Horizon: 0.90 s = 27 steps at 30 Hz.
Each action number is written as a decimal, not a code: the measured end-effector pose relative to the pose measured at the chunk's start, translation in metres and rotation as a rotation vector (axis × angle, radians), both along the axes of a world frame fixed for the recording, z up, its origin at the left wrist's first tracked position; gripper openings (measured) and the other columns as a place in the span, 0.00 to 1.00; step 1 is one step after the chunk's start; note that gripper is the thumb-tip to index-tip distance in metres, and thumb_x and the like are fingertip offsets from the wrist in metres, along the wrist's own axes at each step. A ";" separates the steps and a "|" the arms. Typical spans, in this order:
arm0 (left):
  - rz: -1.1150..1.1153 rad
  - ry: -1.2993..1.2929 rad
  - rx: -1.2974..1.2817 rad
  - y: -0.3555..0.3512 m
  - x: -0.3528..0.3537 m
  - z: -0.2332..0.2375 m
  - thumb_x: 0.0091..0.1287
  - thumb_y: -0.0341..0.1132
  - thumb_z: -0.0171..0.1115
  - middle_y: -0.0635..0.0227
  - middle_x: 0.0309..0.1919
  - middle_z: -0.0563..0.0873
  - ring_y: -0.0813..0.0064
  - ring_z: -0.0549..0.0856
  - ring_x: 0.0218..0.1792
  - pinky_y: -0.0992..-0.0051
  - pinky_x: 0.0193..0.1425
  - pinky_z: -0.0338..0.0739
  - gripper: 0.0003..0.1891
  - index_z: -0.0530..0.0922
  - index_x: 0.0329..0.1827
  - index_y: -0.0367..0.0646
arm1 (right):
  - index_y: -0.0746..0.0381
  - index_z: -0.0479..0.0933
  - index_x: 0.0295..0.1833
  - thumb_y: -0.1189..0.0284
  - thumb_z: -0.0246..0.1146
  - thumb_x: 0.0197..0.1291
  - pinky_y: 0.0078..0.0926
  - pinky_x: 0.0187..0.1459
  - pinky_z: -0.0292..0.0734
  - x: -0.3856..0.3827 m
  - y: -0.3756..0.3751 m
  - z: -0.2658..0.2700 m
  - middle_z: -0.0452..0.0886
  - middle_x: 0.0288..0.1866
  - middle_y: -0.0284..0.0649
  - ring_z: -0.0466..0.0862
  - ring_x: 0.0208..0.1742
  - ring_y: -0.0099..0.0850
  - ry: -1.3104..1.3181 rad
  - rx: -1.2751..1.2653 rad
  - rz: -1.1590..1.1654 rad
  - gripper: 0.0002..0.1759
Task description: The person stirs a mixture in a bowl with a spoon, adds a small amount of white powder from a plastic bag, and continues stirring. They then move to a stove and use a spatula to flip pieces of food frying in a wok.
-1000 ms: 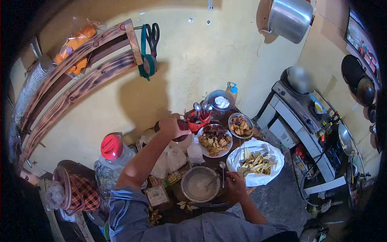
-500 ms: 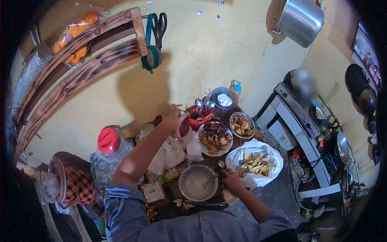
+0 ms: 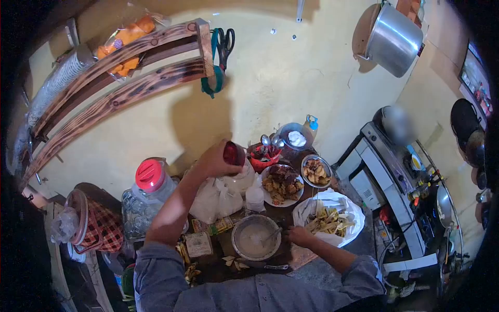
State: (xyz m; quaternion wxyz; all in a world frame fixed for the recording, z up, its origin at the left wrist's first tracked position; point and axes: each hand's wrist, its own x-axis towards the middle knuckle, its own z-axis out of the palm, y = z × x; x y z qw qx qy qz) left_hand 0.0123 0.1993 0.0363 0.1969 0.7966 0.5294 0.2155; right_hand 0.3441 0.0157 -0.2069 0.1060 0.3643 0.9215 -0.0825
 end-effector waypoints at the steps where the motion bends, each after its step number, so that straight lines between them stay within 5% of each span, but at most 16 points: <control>1: 0.009 0.002 0.007 -0.017 -0.008 0.005 0.32 0.54 0.73 0.50 0.46 0.77 0.58 0.78 0.47 0.67 0.51 0.72 0.48 0.64 0.58 0.40 | 0.57 0.77 0.37 0.73 0.54 0.48 0.33 0.42 0.73 0.002 0.003 0.010 0.75 0.41 0.37 0.75 0.44 0.37 0.133 -0.011 0.068 0.10; 5: -0.130 -0.402 -0.053 -0.093 -0.044 0.018 0.38 0.43 0.75 0.55 0.48 0.75 0.66 0.78 0.45 0.69 0.51 0.72 0.44 0.62 0.59 0.39 | 0.58 0.76 0.38 0.73 0.54 0.48 0.35 0.40 0.74 0.018 0.013 0.003 0.76 0.39 0.41 0.76 0.41 0.41 0.338 0.009 0.065 0.10; 7: 0.044 -0.369 -0.232 -0.139 -0.060 0.032 0.37 0.42 0.76 0.58 0.49 0.73 0.68 0.77 0.44 0.70 0.48 0.74 0.45 0.60 0.60 0.41 | 0.61 0.72 0.38 0.74 0.52 0.55 0.31 0.38 0.74 0.015 0.013 0.031 0.74 0.32 0.40 0.77 0.34 0.35 0.592 0.015 -0.299 0.06; 8: 0.051 -0.374 -0.222 -0.157 -0.068 0.032 0.37 0.42 0.76 0.58 0.49 0.73 0.68 0.77 0.44 0.70 0.48 0.74 0.45 0.60 0.60 0.41 | 0.61 0.72 0.38 0.74 0.52 0.55 0.31 0.38 0.74 0.013 0.016 0.038 0.74 0.32 0.40 0.77 0.34 0.35 0.589 0.022 -0.287 0.06; 10: 0.087 -0.454 -0.219 -0.185 -0.083 0.026 0.38 0.38 0.76 0.61 0.50 0.72 0.70 0.76 0.45 0.71 0.45 0.75 0.46 0.58 0.61 0.43 | 0.62 0.67 0.38 0.72 0.48 0.64 0.24 0.29 0.70 0.003 0.024 0.055 0.72 0.27 0.37 0.75 0.25 0.27 1.447 0.030 -0.755 0.06; 11: 0.094 -0.462 -0.205 -0.197 -0.087 0.018 0.38 0.38 0.76 0.61 0.50 0.72 0.70 0.76 0.45 0.71 0.45 0.75 0.46 0.58 0.61 0.43 | 0.61 0.66 0.37 0.69 0.46 0.66 0.15 0.29 0.66 -0.018 0.022 0.120 0.67 0.26 0.32 0.68 0.27 0.18 1.517 0.110 -0.825 0.08; 15: 0.063 -0.642 -0.243 -0.233 -0.092 -0.014 0.40 0.27 0.75 0.65 0.52 0.70 0.71 0.74 0.47 0.70 0.42 0.78 0.46 0.57 0.63 0.47 | 0.62 0.67 0.37 0.71 0.47 0.65 0.13 0.28 0.62 -0.052 0.076 0.205 0.68 0.28 0.32 0.66 0.26 0.18 1.995 0.215 -0.641 0.07; 17: 0.099 -0.836 -0.379 -0.246 -0.084 -0.021 0.40 0.30 0.75 0.64 0.53 0.69 0.70 0.74 0.48 0.70 0.41 0.78 0.46 0.56 0.64 0.48 | 0.63 0.69 0.35 0.70 0.48 0.64 0.14 0.27 0.64 -0.074 0.116 0.220 0.68 0.28 0.32 0.66 0.25 0.19 1.890 0.093 -0.541 0.08; 21: 0.179 -0.755 -0.414 -0.262 -0.073 -0.032 0.41 0.34 0.76 0.60 0.54 0.68 0.71 0.74 0.49 0.71 0.41 0.79 0.48 0.54 0.65 0.49 | 0.65 0.74 0.30 0.75 0.52 0.57 0.26 0.30 0.72 -0.142 0.193 0.208 0.77 0.33 0.45 0.78 0.29 0.34 1.081 0.565 -0.082 0.08; 22: 0.188 -0.757 -0.408 -0.265 -0.072 -0.031 0.41 0.34 0.76 0.60 0.54 0.68 0.71 0.74 0.49 0.71 0.41 0.79 0.48 0.54 0.65 0.49 | 0.65 0.74 0.30 0.75 0.52 0.57 0.26 0.30 0.72 -0.153 0.208 0.192 0.77 0.33 0.45 0.78 0.29 0.34 1.083 0.561 -0.072 0.08; 24: 0.211 -0.689 -0.386 -0.271 -0.072 -0.029 0.40 0.34 0.76 0.59 0.55 0.68 0.70 0.74 0.49 0.70 0.42 0.79 0.48 0.54 0.65 0.48 | 0.67 0.75 0.28 0.77 0.53 0.51 0.31 0.35 0.74 -0.171 0.227 0.173 0.78 0.30 0.50 0.80 0.33 0.40 0.760 0.161 -0.118 0.06; 27: 0.270 -0.736 -0.432 -0.274 -0.082 -0.034 0.39 0.34 0.76 0.59 0.55 0.68 0.69 0.75 0.49 0.70 0.42 0.79 0.49 0.54 0.64 0.46 | 0.66 0.77 0.30 0.74 0.55 0.48 0.40 0.36 0.73 -0.178 0.233 0.177 0.77 0.28 0.53 0.78 0.34 0.48 0.568 -0.016 -0.152 0.07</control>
